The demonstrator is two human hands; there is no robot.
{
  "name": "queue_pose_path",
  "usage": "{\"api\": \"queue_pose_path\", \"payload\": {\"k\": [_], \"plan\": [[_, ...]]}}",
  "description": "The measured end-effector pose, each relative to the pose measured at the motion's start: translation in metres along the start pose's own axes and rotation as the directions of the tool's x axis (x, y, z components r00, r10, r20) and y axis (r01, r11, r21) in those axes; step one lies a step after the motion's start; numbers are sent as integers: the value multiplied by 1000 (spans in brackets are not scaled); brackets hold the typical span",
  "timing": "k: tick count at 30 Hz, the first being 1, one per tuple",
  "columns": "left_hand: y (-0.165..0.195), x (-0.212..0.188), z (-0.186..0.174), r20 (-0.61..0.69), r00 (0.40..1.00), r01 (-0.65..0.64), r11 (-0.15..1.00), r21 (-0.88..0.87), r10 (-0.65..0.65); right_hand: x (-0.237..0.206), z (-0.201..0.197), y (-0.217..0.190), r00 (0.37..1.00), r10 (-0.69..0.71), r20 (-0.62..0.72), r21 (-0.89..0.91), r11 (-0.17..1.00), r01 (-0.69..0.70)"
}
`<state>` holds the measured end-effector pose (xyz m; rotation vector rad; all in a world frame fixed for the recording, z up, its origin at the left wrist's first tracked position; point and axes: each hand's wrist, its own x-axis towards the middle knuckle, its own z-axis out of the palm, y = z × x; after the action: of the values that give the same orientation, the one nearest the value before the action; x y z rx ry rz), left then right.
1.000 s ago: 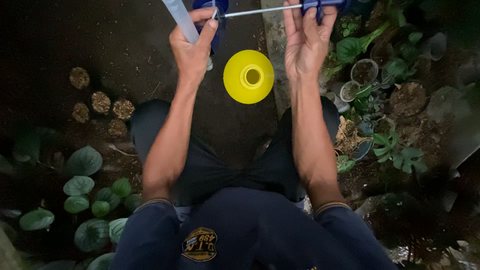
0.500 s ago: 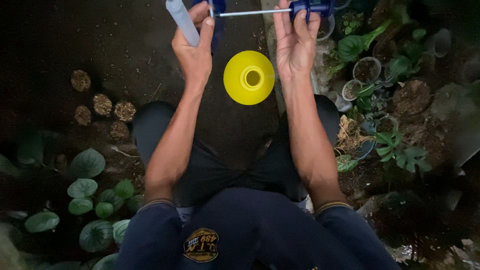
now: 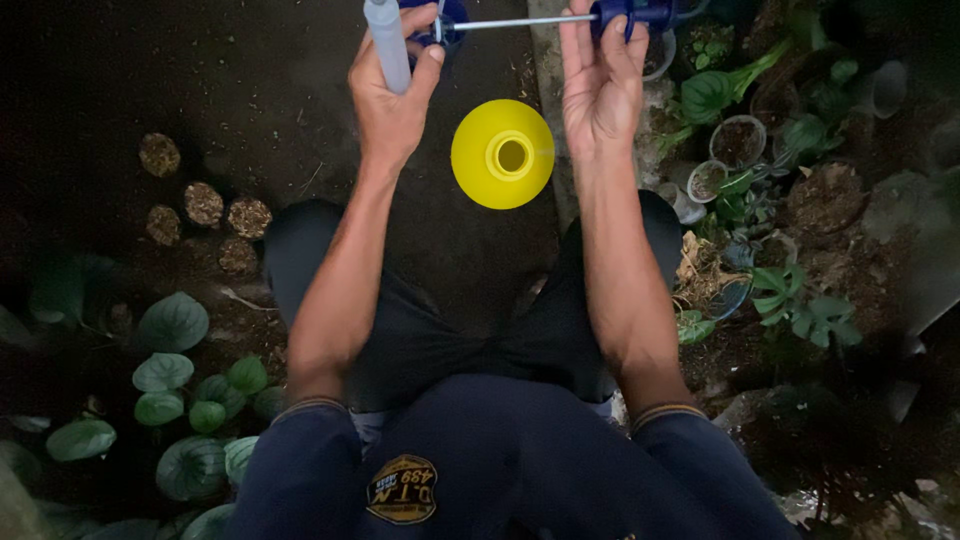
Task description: The person sits on the ground and assembles a knapsack pressure sprayer. They attach the pump handle and hose to the blue pump unit, insert the pump assembly into the yellow tank, screw it closed, then pump the handle repeatedly to pressurize the tank before standing and carrying it.
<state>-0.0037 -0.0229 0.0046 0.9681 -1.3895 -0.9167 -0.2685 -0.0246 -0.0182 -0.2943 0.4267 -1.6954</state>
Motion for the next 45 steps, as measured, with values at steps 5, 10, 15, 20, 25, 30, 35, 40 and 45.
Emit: {"api": "queue_pose_path", "payload": {"k": [5, 10, 15, 20, 25, 30, 35, 40, 45], "plan": [[-3, 0, 1, -41, 999, 9, 1000, -23, -10, 2, -4, 2, 999, 1, 32, -2, 1000, -1], [-5, -3, 3, -41, 999, 29, 999, -39, -30, 3, -5, 4, 996, -9, -86, -1, 1000, 9], [-10, 5, -3, -135, 991, -1, 993, -122, -15, 3, 1, -2, 992, -10, -123, 35, 999, 14], [-21, 10, -21, -93, 994, 82, 972, 218, -63, 5, 20, -18, 998, -53, -23, 28, 998, 53], [-44, 11, -35, -184, 958, 217, 976, -30, -219, -6, 38, -31, 992, -102, 70, -78, 991, 108], [-84, 35, -71, -272, 813, 139, 625, -768, -515, -32, 46, -9, 986, -149, 75, -236, 958, 163], [-99, 37, -82, -193, 834, -103, 198, -975, -517, -50, 55, 2, 986, -164, 24, -273, 948, 164], [-89, 38, -90, -106, 870, -129, -15, -991, -482, -53, 72, -5, 989, -144, 27, -209, 967, 147], [-75, 34, -91, 2, 931, -62, -166, -984, -364, -66, 96, 14, 985, -160, 59, -244, 955, 169]]}}
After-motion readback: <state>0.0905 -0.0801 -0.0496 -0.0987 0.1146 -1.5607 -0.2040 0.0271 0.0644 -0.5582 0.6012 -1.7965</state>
